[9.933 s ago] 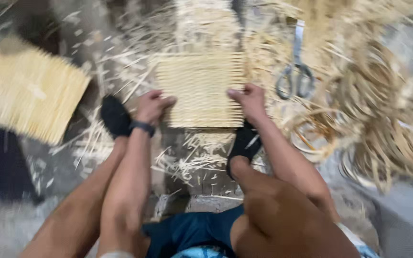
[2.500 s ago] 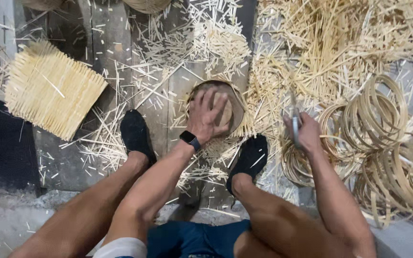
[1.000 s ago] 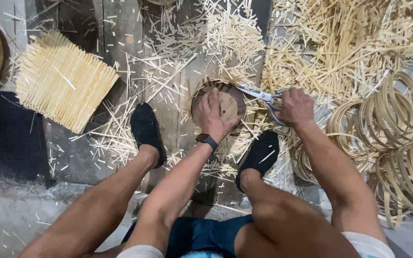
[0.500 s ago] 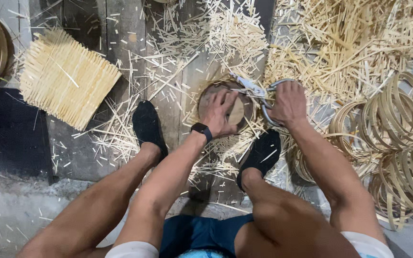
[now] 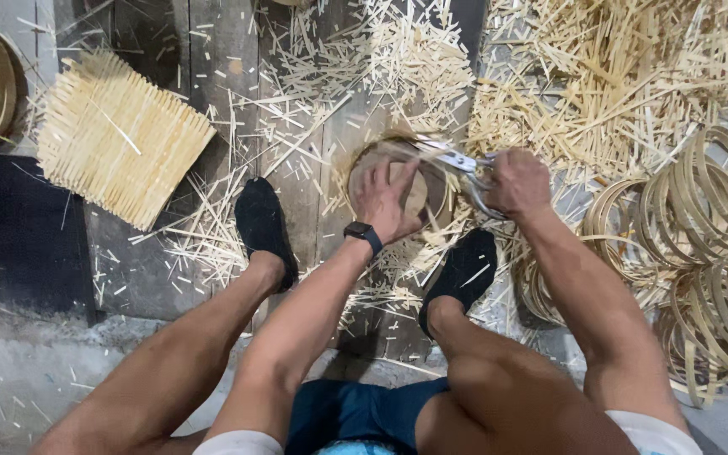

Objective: The person sits on the floor and repeatedly weaves a thin bamboo strip around the edge of a small woven bamboo mat. They use a wooden block to hold the mat in place and shears to trim the excess strip. The finished pieces are stacked nearby.

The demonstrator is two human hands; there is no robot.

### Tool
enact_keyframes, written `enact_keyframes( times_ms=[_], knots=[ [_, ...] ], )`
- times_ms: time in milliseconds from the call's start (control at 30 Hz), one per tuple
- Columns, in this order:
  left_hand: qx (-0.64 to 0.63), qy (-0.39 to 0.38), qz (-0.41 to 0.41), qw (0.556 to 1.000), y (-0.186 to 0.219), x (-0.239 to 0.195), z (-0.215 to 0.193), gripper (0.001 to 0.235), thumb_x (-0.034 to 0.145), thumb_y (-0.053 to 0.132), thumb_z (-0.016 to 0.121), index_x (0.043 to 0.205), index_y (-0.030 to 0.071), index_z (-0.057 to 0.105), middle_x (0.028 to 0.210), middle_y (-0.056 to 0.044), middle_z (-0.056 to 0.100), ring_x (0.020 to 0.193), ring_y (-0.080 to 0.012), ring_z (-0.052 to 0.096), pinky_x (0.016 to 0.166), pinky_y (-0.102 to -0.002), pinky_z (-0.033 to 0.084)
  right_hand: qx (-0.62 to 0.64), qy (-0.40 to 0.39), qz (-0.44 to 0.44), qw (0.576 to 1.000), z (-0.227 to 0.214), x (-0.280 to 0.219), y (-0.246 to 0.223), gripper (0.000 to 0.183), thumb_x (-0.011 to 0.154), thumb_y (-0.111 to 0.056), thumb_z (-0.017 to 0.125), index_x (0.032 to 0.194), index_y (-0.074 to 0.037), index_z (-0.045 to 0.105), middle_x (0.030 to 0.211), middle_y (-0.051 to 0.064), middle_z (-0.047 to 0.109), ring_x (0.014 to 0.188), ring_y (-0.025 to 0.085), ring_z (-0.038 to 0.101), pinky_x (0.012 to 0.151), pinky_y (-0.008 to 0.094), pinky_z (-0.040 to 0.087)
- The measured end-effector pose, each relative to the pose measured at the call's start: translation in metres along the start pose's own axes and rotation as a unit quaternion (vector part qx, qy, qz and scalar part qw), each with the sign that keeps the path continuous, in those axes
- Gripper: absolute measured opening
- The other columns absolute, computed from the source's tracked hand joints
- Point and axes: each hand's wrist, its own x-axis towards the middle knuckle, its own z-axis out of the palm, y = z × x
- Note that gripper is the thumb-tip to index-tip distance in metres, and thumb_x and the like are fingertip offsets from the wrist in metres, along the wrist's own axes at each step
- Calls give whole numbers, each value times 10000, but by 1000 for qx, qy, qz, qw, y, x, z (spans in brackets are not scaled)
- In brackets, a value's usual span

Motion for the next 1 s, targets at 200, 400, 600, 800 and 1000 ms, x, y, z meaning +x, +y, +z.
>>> enact_keyframes(
  times_ms=[200,400,600,800,1000],
  knots=[
    [49,-87,70,993,-4,6,-16,1214,477,267,934,1543,394,365,1565,-182,336,1427,-531,280,1188,-659,223,-34,27,-7,999,-5,1,0,560,945,-606,591,1027,-56,658,840,100,578,728,191,525,614,338,498],
    [35,-50,79,995,-8,3,-18,1271,456,379,956,1538,316,292,1548,-222,288,1432,-499,215,1143,-701,144,21,-34,0,999,-15,6,-7,399,988,-459,560,1080,-90,682,855,91,602,745,188,555,661,347,515],
    [53,28,-10,998,-1,-3,4,1209,574,466,919,1593,312,288,1571,-244,280,1476,-471,224,1211,-692,185,-31,53,-10,998,-17,-4,2,553,883,-584,600,984,-46,676,804,107,575,713,194,540,622,353,526],
    [58,-4,4,998,-5,-1,-8,1181,514,374,937,1545,335,361,1563,-204,242,1449,-515,202,1093,-710,301,-9,-29,2,1000,-6,9,-9,350,996,-400,557,1059,-76,675,842,79,605,739,188,577,669,349,526],
    [-1,34,-47,998,6,-1,-6,1124,553,385,930,1535,342,384,1585,-110,259,1416,-469,284,1051,-669,383,-31,5,-10,999,-13,-5,10,507,965,-544,555,995,-48,656,820,100,558,685,177,491,598,334,489]
  ],
)
